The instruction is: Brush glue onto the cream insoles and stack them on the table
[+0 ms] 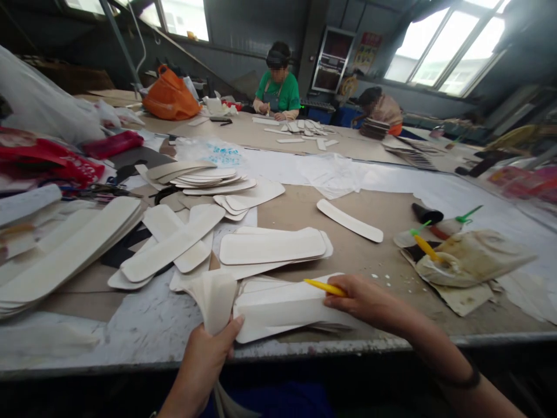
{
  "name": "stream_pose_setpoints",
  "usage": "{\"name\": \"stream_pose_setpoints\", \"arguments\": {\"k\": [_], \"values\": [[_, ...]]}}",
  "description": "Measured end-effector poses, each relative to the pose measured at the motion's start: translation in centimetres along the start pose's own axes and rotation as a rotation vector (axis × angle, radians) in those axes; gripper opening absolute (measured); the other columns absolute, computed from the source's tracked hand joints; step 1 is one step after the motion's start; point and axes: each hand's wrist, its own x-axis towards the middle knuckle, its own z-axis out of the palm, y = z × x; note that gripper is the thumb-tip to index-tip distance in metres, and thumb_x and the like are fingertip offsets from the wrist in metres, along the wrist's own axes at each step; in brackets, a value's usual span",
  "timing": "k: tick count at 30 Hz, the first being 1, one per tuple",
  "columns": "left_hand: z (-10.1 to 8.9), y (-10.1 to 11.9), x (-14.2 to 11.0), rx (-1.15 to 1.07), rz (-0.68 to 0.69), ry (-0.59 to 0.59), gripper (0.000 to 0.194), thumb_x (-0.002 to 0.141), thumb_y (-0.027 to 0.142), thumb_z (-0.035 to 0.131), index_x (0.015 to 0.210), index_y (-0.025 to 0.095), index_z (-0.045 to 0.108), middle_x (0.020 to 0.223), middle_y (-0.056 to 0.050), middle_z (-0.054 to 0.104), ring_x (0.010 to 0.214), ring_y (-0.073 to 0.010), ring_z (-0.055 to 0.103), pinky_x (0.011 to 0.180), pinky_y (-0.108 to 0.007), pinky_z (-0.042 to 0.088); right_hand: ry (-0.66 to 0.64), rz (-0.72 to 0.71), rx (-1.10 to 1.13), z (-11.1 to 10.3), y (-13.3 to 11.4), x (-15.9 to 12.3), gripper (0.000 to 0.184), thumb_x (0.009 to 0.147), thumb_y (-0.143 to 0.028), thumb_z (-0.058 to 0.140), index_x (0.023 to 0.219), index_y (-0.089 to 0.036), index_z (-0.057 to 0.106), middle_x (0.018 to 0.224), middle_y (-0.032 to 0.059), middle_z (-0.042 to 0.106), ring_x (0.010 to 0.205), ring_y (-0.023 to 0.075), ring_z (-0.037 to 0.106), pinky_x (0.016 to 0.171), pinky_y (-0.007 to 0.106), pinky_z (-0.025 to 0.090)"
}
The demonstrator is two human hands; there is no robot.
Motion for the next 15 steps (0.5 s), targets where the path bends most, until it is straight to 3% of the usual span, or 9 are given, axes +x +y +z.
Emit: {"name": "stream_pose_setpoints", "arguments": {"k": [2,5,10,15], "values": [[-0.1,-0.2,0.1,0.028,-0.002,-0.016,0.043,0.056,0.052,0.063,0.037,0.021,0.042,0.034,0.004,0.038,0.040,-0.0132,0.037,0.048,-0.027,0.030,0.132,0.066,0.000,0.3,1.8,-1.3,0.021,0.083,-0.033,0.043,0.078,-0.017,0.057,0.077,0.0041,0.062,0.068,0.0154,0.054,0.061,0.024,0.036],[-0.1,-0.5,0.2,0.087,0.004,-0.036,0.046,0.056,0.056,0.061,0.034,0.021,0.041,0.033,0.002,0.039,0.040,-0.0136,0.037,0.048,-0.028,0.029,0.254,0.157,-0.122,1.7,2.6,-1.8,0.021,0.087,-0.028,0.037,0.084,-0.017,0.055,0.083,0.0073,0.063,0.075,0.0188,0.057,0.064,0.027,0.037],[0.0,-1.0,0.5,0.135,0.016,-0.041,0.046,0.056,0.059,0.060,0.037,0.020,0.044,0.033,0.001,0.042,0.039,-0.0151,0.040,0.047,-0.028,0.029,0.271,0.268,-0.387,3.4,1.6,-0.8,0.016,0.086,-0.021,0.039,0.087,-0.018,0.055,0.080,0.0073,0.066,0.070,0.0206,0.062,0.054,0.026,0.035],[0.1,-1.2,0.5,0.180,0.033,-0.057,0.050,0.057,0.061,0.058,0.033,0.020,0.042,0.030,0.001,0.039,0.036,-0.0156,0.040,0.046,-0.028,0.030,0.264,0.253,-0.421,3.6,2.0,0.0,0.017,0.088,-0.024,0.039,0.088,-0.019,0.055,0.081,0.0067,0.067,0.071,0.0198,0.064,0.052,0.026,0.034]]}}
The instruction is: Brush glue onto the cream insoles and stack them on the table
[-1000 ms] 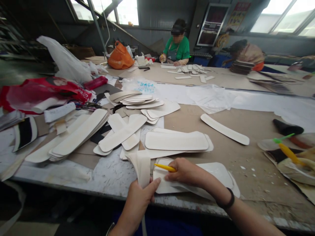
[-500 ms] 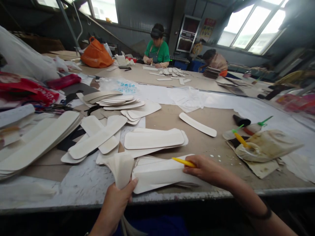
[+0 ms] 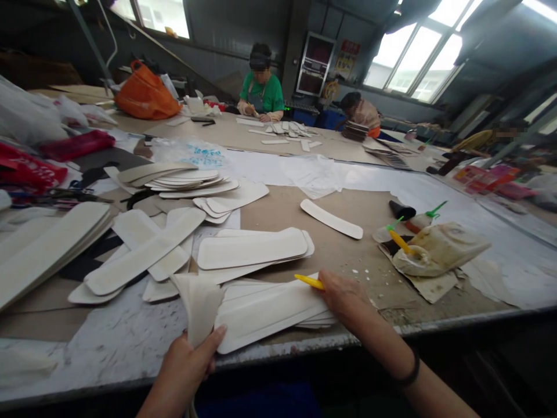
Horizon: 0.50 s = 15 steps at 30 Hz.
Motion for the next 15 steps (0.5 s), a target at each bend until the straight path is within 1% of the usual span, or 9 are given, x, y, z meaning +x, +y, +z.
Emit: {"name": "stream_pose_setpoints", "arguments": {"k": [6,10,15], "values": [[0.0,0.8,-0.4,-0.027,-0.023,-0.010,0.046,0.057,0.058,0.058,0.035,0.021,0.042,0.031,0.002,0.039,0.035,-0.0149,0.039,0.045,-0.028,0.031,-0.032,-0.007,0.034,0.3,0.5,0.4,0.018,0.088,-0.028,0.040,0.088,-0.018,0.055,0.081,0.0070,0.067,0.070,0.0205,0.064,0.053,0.026,0.035],[0.0,1.1,-0.5,-0.033,-0.025,0.005,0.043,0.057,0.057,0.059,0.036,0.022,0.043,0.029,0.002,0.039,0.035,-0.0168,0.042,0.045,-0.029,0.033,-0.053,-0.026,0.062,0.3,0.6,0.6,0.017,0.088,-0.030,0.042,0.088,-0.018,0.055,0.082,0.0059,0.067,0.071,0.0197,0.063,0.055,0.026,0.035],[0.1,1.1,-0.4,-0.065,-0.043,0.008,0.043,0.055,0.057,0.061,0.035,0.022,0.045,0.030,0.001,0.042,0.036,-0.0183,0.044,0.046,-0.030,0.035,-0.056,-0.040,0.088,1.0,0.7,0.7,0.018,0.088,-0.028,0.039,0.089,-0.019,0.054,0.082,0.0059,0.066,0.071,0.0190,0.063,0.055,0.026,0.035]]}}
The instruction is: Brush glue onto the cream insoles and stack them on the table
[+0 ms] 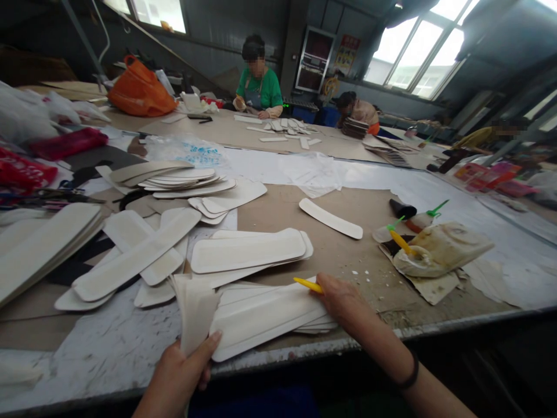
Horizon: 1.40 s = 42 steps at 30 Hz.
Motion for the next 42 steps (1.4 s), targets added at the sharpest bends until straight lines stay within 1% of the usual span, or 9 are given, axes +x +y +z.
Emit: {"name": "stream_pose_setpoints", "arguments": {"k": [12,17,22,26,30,33,35,39,42], "values": [[-0.1,-0.2,0.1,0.022,0.030,-0.041,0.050,0.061,0.059,0.056,0.029,0.022,0.043,0.031,-0.002,0.045,0.041,-0.0180,0.046,0.054,-0.030,0.037,0.004,-0.028,0.017,0.2,0.0,0.2,0.016,0.087,-0.024,0.040,0.086,-0.019,0.054,0.080,0.0066,0.067,0.070,0.0195,0.063,0.054,0.026,0.034],[0.2,-0.1,-0.3,0.046,0.046,0.000,0.048,0.063,0.056,0.055,0.032,0.023,0.041,0.030,0.000,0.041,0.037,-0.0171,0.043,0.049,-0.030,0.035,0.089,0.099,-0.106,-0.7,0.7,-0.2,0.024,0.086,-0.039,0.042,0.083,-0.020,0.056,0.073,0.0077,0.066,0.066,0.0231,0.063,0.049,0.026,0.031],[0.1,-0.4,-0.4,0.046,0.042,0.025,0.049,0.062,0.057,0.056,0.031,0.023,0.040,0.030,0.000,0.041,0.039,-0.0187,0.044,0.052,-0.032,0.035,0.252,0.296,-0.075,-1.4,3.4,-1.7,0.025,0.088,-0.038,0.039,0.080,-0.019,0.054,0.067,0.0072,0.064,0.064,0.0208,0.062,0.051,0.026,0.032],[-0.1,-0.7,-0.2,0.029,0.045,0.014,0.052,0.060,0.058,0.058,0.027,0.023,0.039,0.030,0.000,0.040,0.040,-0.0179,0.042,0.055,-0.033,0.034,0.321,0.227,0.099,-0.5,4.3,-3.1,0.024,0.089,-0.032,0.035,0.080,-0.018,0.052,0.065,0.0063,0.062,0.061,0.0188,0.059,0.056,0.026,0.036],[-0.6,-1.1,-0.4,-0.136,0.002,-0.015,0.050,0.056,0.057,0.063,0.030,0.022,0.038,0.032,0.001,0.040,0.041,-0.0153,0.040,0.054,-0.031,0.032,0.371,0.117,0.238,0.1,3.3,-3.8,0.023,0.088,-0.028,0.034,0.076,-0.018,0.051,0.070,0.0073,0.060,0.066,0.0189,0.056,0.063,0.029,0.040],[-1.1,-1.2,-1.0,-0.264,-0.022,-0.053,0.050,0.053,0.056,0.068,0.034,0.021,0.038,0.034,0.003,0.039,0.040,-0.0131,0.038,0.048,-0.028,0.029,0.393,0.080,0.350,-0.3,2.3,-3.8,0.028,0.087,-0.034,0.032,0.073,-0.019,0.051,0.072,0.0066,0.058,0.068,0.0187,0.054,0.065,0.030,0.041],[-1.4,-1.2,-1.4,-0.330,-0.045,-0.072,0.048,0.052,0.055,0.070,0.039,0.019,0.041,0.035,0.003,0.040,0.040,-0.0120,0.038,0.046,-0.026,0.028,0.348,0.095,0.509,-0.5,1.9,-3.8,0.033,0.085,-0.042,0.032,0.070,-0.020,0.051,0.065,0.0031,0.055,0.062,0.0171,0.052,0.060,0.028,0.041],[-1.9,-1.5,-1.8,-0.418,-0.062,-0.107,0.044,0.055,0.052,0.071,0.047,0.017,0.045,0.040,0.005,0.039,0.041,-0.0099,0.036,0.043,-0.023,0.028,0.097,0.216,0.940,-0.6,0.9,-4.2,0.039,0.077,-0.055,0.041,0.058,-0.021,0.042,0.045,-0.0052,0.040,0.041,0.0099,0.037,0.041,0.023,0.030],[-2.1,-1.7,-1.8,-0.442,0.013,-0.164,0.046,0.062,0.053,0.066,0.045,0.017,0.043,0.042,0.004,0.039,0.043,-0.0093,0.036,0.043,-0.022,0.029,0.056,0.313,1.088,-0.5,0.3,-4.8,0.041,0.069,-0.057,0.053,0.053,-0.021,0.038,0.042,-0.0064,0.037,0.039,0.0080,0.034,0.039,0.022,0.025]]}}
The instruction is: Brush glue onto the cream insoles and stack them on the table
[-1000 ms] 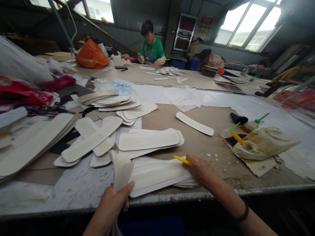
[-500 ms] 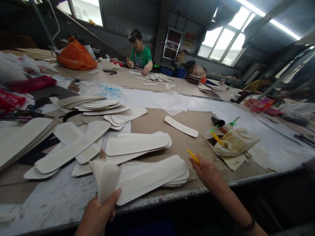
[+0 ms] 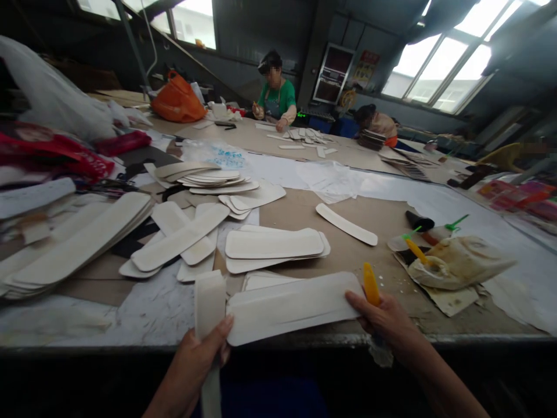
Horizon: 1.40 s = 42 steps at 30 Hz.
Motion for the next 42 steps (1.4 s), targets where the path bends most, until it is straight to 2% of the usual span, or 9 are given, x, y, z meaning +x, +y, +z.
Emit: {"name": "stream_pose_setpoints", "arguments": {"k": [4,8,14,20,27,32,35,39,42], "values": [[-0.2,0.4,0.1,-0.112,0.024,-0.092,0.042,0.068,0.050,0.062,0.051,0.017,0.044,0.043,0.006,0.036,0.042,-0.0071,0.032,0.043,-0.021,0.029,0.051,0.029,0.020,0.1,0.3,-0.6,0.044,0.066,-0.058,0.057,0.050,-0.021,0.039,0.041,-0.0064,0.036,0.039,0.0080,0.032,0.039,0.023,0.025],[-0.3,1.1,0.2,-0.165,0.019,-0.068,0.032,0.063,0.038,0.071,0.062,0.014,0.049,0.046,0.007,0.037,0.042,-0.0046,0.029,0.041,-0.018,0.024,0.066,0.081,0.038,0.5,0.5,-0.6,0.046,0.063,-0.059,0.060,0.049,-0.020,0.041,0.040,-0.0051,0.040,0.040,0.0078,0.034,0.040,0.022,0.027],[-0.7,1.5,0.7,-0.297,-0.026,-0.085,0.030,0.060,0.031,0.072,0.064,0.014,0.048,0.049,0.008,0.036,0.042,-0.0025,0.026,0.040,-0.017,0.021,-0.111,0.224,0.451,2.0,0.9,-0.8,0.044,0.059,-0.057,0.066,0.055,-0.021,0.041,0.041,-0.0076,0.034,0.038,0.0072,0.033,0.037,0.020,0.030],[-0.8,2.1,1.5,-0.367,-0.110,-0.080,0.038,0.057,0.033,0.073,0.059,0.018,0.038,0.045,0.011,0.027,0.040,-0.0022,0.023,0.040,-0.017,0.023,-0.170,0.184,0.551,2.6,0.0,0.3,0.047,0.063,-0.058,0.064,0.049,-0.018,0.041,0.041,-0.0066,0.035,0.038,0.0051,0.031,0.038,0.016,0.031],[0.1,7.3,5.9,-0.122,0.128,-0.020,0.040,0.060,0.046,0.068,0.051,0.017,0.042,0.040,0.007,0.037,0.038,-0.0051,0.033,0.039,-0.019,0.025,-0.120,0.015,0.373,2.2,-5.3,5.3,0.044,0.071,-0.057,0.054,0.053,-0.019,0.042,0.044,-0.0061,0.041,0.038,0.0051,0.032,0.038,0.017,0.025],[-0.4,7.8,7.5,0.094,0.207,0.167,0.032,0.063,0.046,0.063,0.063,0.016,0.052,0.034,0.008,0.040,0.035,-0.0076,0.034,0.039,-0.020,0.026,0.208,-0.141,-0.186,0.6,-6.2,8.5,0.038,0.076,-0.047,0.049,0.050,-0.020,0.046,0.040,-0.0027,0.044,0.038,0.0100,0.039,0.041,0.023,0.030],[-0.5,6.1,6.0,0.257,0.155,0.220,0.027,0.063,0.041,0.063,0.071,0.015,0.058,0.033,0.008,0.043,0.034,-0.0098,0.039,0.039,-0.020,0.029,0.304,-0.166,-0.163,-0.3,-5.1,7.4,0.036,0.075,-0.051,0.049,0.058,-0.019,0.053,0.049,-0.0001,0.053,0.041,0.0116,0.045,0.043,0.025,0.036],[0.7,4.7,3.9,0.433,0.096,0.116,0.029,0.063,0.040,0.060,0.046,0.016,0.054,0.025,0.003,0.041,0.029,-0.0134,0.041,0.038,-0.024,0.032,0.232,-0.187,0.084,-0.2,-4.6,3.7,0.052,0.073,-0.066,0.042,0.073,-0.018,0.061,0.067,0.0059,0.064,0.059,0.0165,0.059,0.056,0.027,0.048],[1.7,4.7,3.5,0.507,0.089,0.092,0.028,0.061,0.037,0.062,0.042,0.019,0.051,0.024,0.002,0.042,0.027,-0.0156,0.043,0.035,-0.025,0.032,0.274,-0.199,-0.041,0.6,-4.8,1.4,0.060,0.071,-0.071,0.037,0.073,-0.018,0.065,0.070,0.0082,0.066,0.065,0.0195,0.059,0.058,0.028,0.047]]}}
